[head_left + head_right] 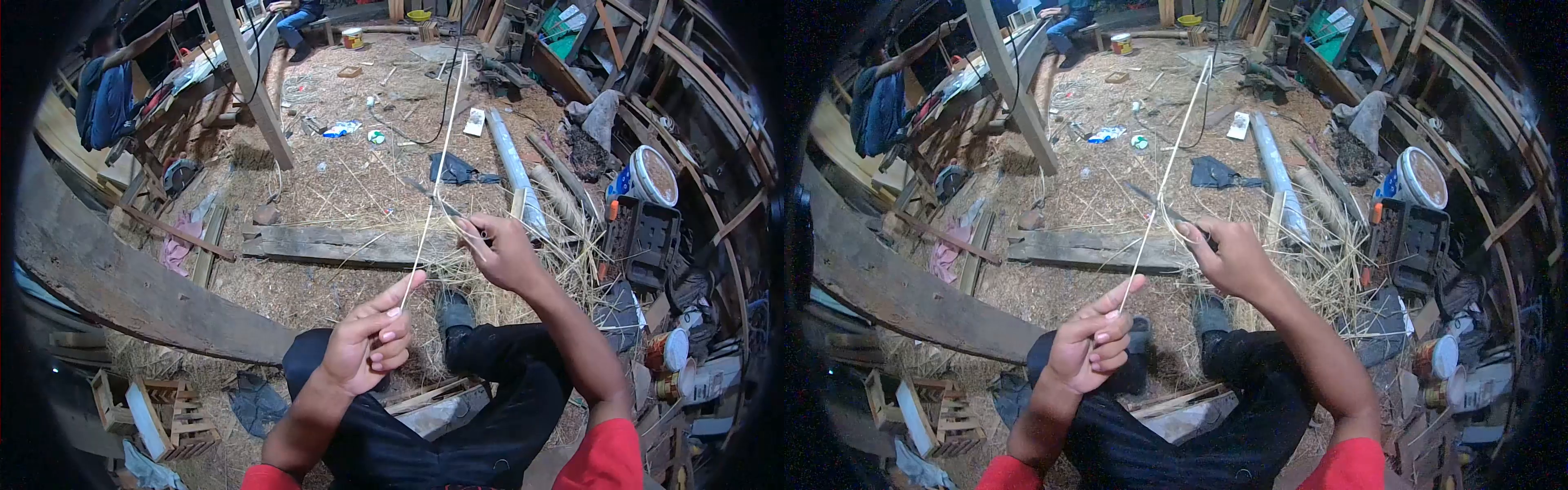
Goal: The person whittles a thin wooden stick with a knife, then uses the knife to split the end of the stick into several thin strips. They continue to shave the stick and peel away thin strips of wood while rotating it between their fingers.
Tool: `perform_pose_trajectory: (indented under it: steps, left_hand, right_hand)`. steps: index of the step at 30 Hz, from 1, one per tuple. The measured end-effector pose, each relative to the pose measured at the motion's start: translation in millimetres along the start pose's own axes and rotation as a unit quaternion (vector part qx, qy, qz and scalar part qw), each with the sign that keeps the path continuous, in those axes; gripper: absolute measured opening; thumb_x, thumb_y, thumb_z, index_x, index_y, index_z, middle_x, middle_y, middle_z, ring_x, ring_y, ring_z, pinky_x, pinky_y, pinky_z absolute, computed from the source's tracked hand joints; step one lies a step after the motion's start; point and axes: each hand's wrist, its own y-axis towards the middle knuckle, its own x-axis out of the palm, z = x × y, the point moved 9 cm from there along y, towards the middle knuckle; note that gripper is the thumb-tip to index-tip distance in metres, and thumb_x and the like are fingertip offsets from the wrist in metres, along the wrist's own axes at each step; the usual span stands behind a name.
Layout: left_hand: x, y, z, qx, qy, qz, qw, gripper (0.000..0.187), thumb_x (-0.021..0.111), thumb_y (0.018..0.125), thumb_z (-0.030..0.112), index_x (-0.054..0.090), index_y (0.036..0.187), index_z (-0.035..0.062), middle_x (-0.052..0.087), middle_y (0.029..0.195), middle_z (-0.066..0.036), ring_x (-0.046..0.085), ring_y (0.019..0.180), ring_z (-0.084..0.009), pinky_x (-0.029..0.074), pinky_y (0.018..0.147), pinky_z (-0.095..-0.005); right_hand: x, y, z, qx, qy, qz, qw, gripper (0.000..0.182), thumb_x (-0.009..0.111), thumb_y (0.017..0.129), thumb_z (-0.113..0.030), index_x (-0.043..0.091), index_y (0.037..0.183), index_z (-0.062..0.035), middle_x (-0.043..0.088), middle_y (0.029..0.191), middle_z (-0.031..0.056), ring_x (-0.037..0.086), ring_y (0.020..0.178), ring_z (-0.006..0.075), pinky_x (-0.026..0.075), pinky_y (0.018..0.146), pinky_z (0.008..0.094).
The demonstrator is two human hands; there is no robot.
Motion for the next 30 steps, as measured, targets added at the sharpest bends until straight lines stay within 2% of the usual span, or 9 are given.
perform_pose_trajectory:
  steps: [7,9,12,13,17,22,25,27,30]
  left_hand:
    - [-8,-1,-8,-0.003,0.161,0.084,0.983,0.055,0.043,0.097,0.008,0.029,0.150,0.0056,0.052,0.070,-0.004,0.040,0.046,-0.0072,0.036,0.042,-0.0196]
    - [-10,1,-12,-0.008,0.186,0.085,0.979,0.054,0.044,0.097,0.009,0.032,0.149,0.0041,0.056,0.073,-0.007,0.045,0.048,-0.0084,0.039,0.044,-0.0205]
    - [-7,4,-19,-0.014,0.248,0.089,0.964,0.052,0.044,0.097,0.010,0.034,0.147,0.0018,0.060,0.075,-0.009,0.052,0.054,-0.0116,0.043,0.050,-0.0215]
    - [-8,6,-21,-0.011,0.253,0.064,0.965,0.050,0.043,0.098,0.011,0.036,0.146,0.0021,0.063,0.079,-0.007,0.060,0.066,-0.0112,0.045,0.056,-0.0191]
    - [-7,9,-14,0.005,0.248,0.100,0.964,0.048,0.043,0.099,0.014,0.038,0.144,-0.0017,0.064,0.082,-0.008,0.062,0.071,-0.0125,0.049,0.060,-0.0228]
    - [-1,18,6,0.064,0.162,0.113,0.978,0.038,0.045,0.100,0.019,0.049,0.130,-0.0040,0.064,0.083,-0.010,0.062,0.064,-0.0153,0.046,0.049,-0.0194]
    - [-10,18,14,0.070,0.188,0.107,0.974,0.033,0.045,0.101,0.022,0.054,0.119,-0.0039,0.058,0.075,-0.006,0.045,0.046,-0.0063,0.030,0.036,-0.0173]
    - [-7,17,14,0.067,0.205,0.112,0.970,0.030,0.045,0.101,0.020,0.055,0.117,-0.0027,0.049,0.068,0.000,0.031,0.040,-0.0005,0.021,0.035,-0.0166]
    - [-4,12,11,0.077,0.211,0.121,0.967,0.028,0.046,0.102,0.017,0.055,0.123,0.0011,0.049,0.071,0.001,0.028,0.041,0.0002,0.021,0.037,-0.0167]
  right_hand:
    - [-4,-13,-21,-0.080,0.135,0.029,0.987,0.027,0.057,0.097,-0.023,0.065,0.112,-0.0013,0.068,0.083,0.0143,0.058,0.062,0.0210,0.044,0.055,0.0363]
    - [6,-14,-24,-0.017,0.204,-0.034,0.978,0.031,0.057,0.097,-0.021,0.060,0.123,-0.0028,0.069,0.091,0.0104,0.059,0.070,0.0162,0.046,0.060,0.0331]
    - [17,-16,-17,0.068,0.241,-0.105,0.962,0.037,0.058,0.098,-0.023,0.059,0.128,-0.0020,0.069,0.094,0.0053,0.059,0.086,0.0088,0.049,0.074,0.0271]
    - [18,-14,-16,0.068,0.239,-0.107,0.963,0.037,0.058,0.098,-0.024,0.059,0.128,-0.0014,0.068,0.094,0.0046,0.059,0.087,0.0080,0.049,0.076,0.0260]
    - [23,-12,-14,0.065,0.306,-0.087,0.946,0.038,0.060,0.097,-0.023,0.060,0.127,0.0009,0.067,0.092,0.0023,0.057,0.088,0.0058,0.049,0.076,0.0245]
    - [31,-23,-38,0.048,0.301,-0.151,0.940,0.034,0.060,0.096,-0.017,0.060,0.126,0.0018,0.070,0.103,0.0071,0.061,0.092,0.0094,0.050,0.082,0.0284]
    - [32,-28,-47,-0.032,0.267,-0.128,0.955,0.031,0.061,0.094,-0.012,0.063,0.121,0.0010,0.071,0.104,0.0151,0.068,0.092,0.0161,0.052,0.080,0.0297]
    - [25,-28,-54,-0.082,0.202,-0.101,0.971,0.030,0.061,0.092,-0.011,0.064,0.120,-0.0003,0.071,0.098,0.0180,0.070,0.085,0.0206,0.053,0.075,0.0314]
    - [12,-22,-51,-0.077,0.083,-0.073,0.991,0.025,0.062,0.090,-0.014,0.067,0.111,-0.0017,0.069,0.083,0.0202,0.069,0.070,0.0315,0.053,0.063,0.0363]
